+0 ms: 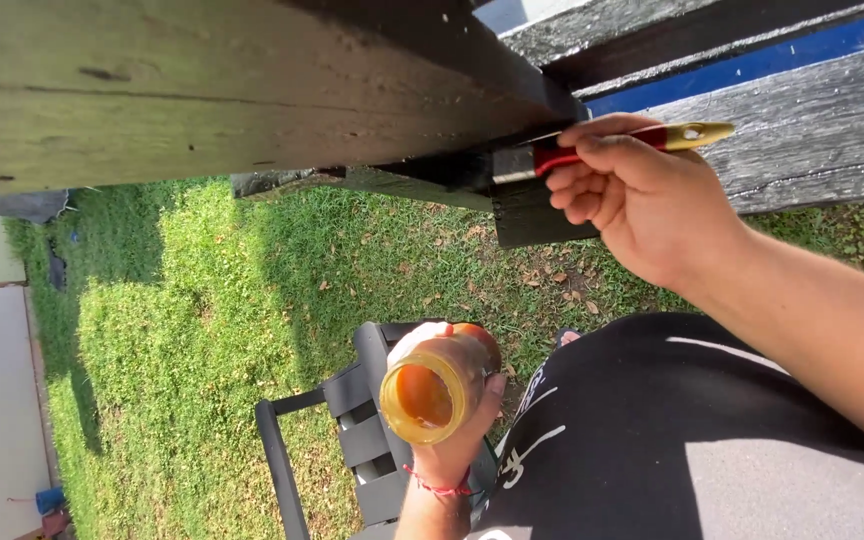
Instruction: Painting a black wooden chair with a brush and a small container of paint in an outdoor setting.
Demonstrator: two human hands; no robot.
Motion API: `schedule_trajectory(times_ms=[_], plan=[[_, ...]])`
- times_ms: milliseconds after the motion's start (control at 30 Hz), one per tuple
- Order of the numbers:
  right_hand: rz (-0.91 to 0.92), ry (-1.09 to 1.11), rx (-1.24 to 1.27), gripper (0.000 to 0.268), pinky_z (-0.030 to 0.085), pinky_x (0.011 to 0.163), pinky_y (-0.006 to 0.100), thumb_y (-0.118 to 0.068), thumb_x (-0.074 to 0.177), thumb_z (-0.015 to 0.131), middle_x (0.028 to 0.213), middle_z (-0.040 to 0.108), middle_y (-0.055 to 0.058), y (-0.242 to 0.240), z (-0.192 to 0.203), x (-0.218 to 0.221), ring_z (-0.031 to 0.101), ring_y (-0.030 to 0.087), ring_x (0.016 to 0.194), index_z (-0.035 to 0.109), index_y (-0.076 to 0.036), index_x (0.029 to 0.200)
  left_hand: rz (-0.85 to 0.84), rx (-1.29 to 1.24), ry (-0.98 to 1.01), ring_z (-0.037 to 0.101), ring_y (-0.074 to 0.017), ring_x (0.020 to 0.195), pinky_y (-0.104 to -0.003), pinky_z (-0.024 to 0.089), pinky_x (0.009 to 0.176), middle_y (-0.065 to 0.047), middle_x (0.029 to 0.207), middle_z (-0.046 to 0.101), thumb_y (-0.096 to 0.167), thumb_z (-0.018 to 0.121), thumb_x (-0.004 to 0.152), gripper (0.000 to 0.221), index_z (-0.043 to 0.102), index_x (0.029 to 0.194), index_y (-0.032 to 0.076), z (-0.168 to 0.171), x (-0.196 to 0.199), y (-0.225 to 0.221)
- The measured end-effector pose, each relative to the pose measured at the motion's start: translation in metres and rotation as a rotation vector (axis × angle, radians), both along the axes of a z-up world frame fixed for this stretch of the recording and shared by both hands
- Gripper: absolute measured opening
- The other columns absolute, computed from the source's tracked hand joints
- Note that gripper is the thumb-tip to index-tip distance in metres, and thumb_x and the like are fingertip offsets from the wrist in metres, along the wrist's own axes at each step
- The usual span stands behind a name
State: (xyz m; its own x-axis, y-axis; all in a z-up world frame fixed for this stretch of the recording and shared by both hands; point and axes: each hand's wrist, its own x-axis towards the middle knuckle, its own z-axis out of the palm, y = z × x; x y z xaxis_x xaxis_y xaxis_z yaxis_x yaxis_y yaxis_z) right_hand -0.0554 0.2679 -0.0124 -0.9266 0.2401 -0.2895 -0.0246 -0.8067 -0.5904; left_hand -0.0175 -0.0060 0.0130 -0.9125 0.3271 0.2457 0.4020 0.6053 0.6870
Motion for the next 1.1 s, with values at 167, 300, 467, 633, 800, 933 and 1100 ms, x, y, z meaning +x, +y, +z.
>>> schedule_trajectory(times_ms=[167, 300, 467, 633, 800, 933, 1100], plan=[[-0.108, 0.107, 1.056, 0.009, 0.058, 0.059, 0.023, 0.003, 0.094, 0.064, 0.097, 0.075, 0.012, -0.008, 0.010, 0.011, 0.070, 0.015, 0.075, 0.071, -0.001, 0.099, -0.004, -0.076, 0.048, 0.055, -0.0244, 0.117, -0.038, 0.039, 0.110, -0.006, 0.122, 0.056, 0.035, 0.082, 0.069, 0.062, 0.057, 0.121, 0.013, -0.007, -0.003, -0.003], [0.018, 0.085, 0.754, 0.009, 0.055, 0.059, 0.021, 0.002, 0.095, 0.063, 0.088, 0.074, 0.009, -0.021, 0.006, -0.006, 0.066, 0.013, 0.070, 0.071, -0.001, 0.098, 0.005, -0.064, 0.003, 0.056, -0.0237, 0.117, -0.036, 0.039, 0.110, -0.006, 0.123, 0.056, 0.033, 0.083, 0.070, 0.065, 0.055, 0.124, 0.011, -0.008, 0.002, -0.006], [-0.012, 0.040, 0.263, 0.014, 0.057, 0.063, 0.030, 0.001, 0.096, 0.057, 0.085, 0.072, 0.021, -0.006, -0.001, 0.006, 0.071, 0.025, 0.075, 0.067, 0.000, 0.105, 0.019, 0.010, -0.075, 0.056, -0.0234, 0.117, -0.036, 0.036, 0.112, -0.005, 0.122, 0.057, 0.027, 0.084, 0.068, 0.065, 0.054, 0.124, 0.012, -0.008, -0.002, -0.007], [0.008, -0.010, 0.949, 0.011, 0.062, 0.064, 0.026, -0.003, 0.095, 0.063, 0.093, 0.076, 0.009, -0.006, 0.008, 0.009, 0.073, 0.017, 0.075, 0.072, -0.007, 0.098, -0.015, -0.030, 0.039, 0.058, -0.0234, 0.114, -0.036, 0.041, 0.109, -0.005, 0.119, 0.059, 0.033, 0.081, 0.071, 0.060, 0.055, 0.120, 0.012, 0.002, -0.007, 0.000], [0.027, 0.190, 0.826, 0.013, 0.055, 0.077, 0.021, -0.005, 0.093, 0.065, 0.103, 0.075, 0.006, -0.016, 0.013, 0.011, 0.069, 0.011, 0.090, 0.073, -0.006, 0.104, 0.019, -0.028, -0.111, 0.054, -0.0235, 0.125, -0.035, 0.034, 0.117, -0.006, 0.133, 0.054, 0.027, 0.085, 0.071, 0.080, 0.044, 0.137, 0.011, -0.022, 0.004, -0.019], [-0.070, 0.361, 0.989, 0.015, 0.054, 0.068, 0.021, 0.001, 0.095, 0.064, 0.103, 0.073, 0.012, 0.001, 0.011, 0.026, 0.069, 0.015, 0.083, 0.068, 0.001, 0.109, 0.013, -0.036, -0.082, 0.054, -0.0247, 0.126, -0.036, 0.035, 0.117, -0.007, 0.132, 0.053, 0.027, 0.084, 0.071, 0.077, 0.044, 0.136, 0.010, -0.020, 0.001, -0.017], [-0.085, 0.480, 1.233, 0.014, 0.056, 0.077, 0.030, 0.004, 0.093, 0.064, 0.096, 0.072, 0.012, 0.000, 0.002, 0.017, 0.069, 0.021, 0.086, 0.070, 0.002, 0.106, 0.013, -0.083, 0.004, 0.057, -0.0236, 0.118, -0.036, 0.039, 0.112, -0.006, 0.124, 0.057, 0.033, 0.084, 0.069, 0.070, 0.052, 0.127, 0.012, -0.012, 0.000, -0.011]])
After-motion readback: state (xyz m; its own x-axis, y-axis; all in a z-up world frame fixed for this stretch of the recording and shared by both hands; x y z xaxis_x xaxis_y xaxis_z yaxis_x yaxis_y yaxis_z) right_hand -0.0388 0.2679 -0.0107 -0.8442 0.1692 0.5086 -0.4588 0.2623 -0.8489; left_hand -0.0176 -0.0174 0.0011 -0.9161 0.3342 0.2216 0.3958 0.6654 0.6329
